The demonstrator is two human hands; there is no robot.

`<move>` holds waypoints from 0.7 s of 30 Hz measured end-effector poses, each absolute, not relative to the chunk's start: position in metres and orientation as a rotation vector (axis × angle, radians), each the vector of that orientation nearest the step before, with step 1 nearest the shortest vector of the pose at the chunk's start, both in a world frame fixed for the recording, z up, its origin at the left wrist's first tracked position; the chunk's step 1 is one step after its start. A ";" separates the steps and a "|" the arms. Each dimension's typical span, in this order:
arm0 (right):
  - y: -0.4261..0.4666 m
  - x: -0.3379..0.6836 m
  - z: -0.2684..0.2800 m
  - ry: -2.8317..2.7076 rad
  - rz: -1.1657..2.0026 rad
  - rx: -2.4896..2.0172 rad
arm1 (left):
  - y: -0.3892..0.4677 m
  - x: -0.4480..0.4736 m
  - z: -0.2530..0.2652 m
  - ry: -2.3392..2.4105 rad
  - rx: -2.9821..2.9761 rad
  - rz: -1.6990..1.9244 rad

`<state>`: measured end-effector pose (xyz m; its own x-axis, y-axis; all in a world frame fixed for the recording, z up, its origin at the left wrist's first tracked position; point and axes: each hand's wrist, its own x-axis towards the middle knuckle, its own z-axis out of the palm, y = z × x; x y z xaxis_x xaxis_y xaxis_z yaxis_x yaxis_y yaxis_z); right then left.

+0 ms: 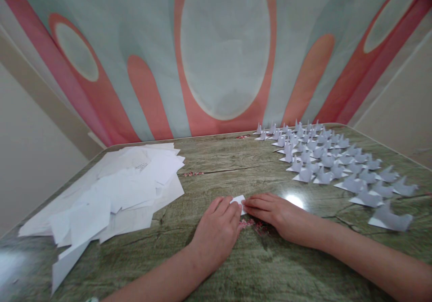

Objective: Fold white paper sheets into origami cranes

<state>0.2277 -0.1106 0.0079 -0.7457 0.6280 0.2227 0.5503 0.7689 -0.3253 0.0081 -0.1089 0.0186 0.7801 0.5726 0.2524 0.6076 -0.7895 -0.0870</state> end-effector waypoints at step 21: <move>-0.108 0.227 0.011 -2.702 0.291 -0.882 | -0.108 0.009 0.020 -0.918 -2.752 -0.246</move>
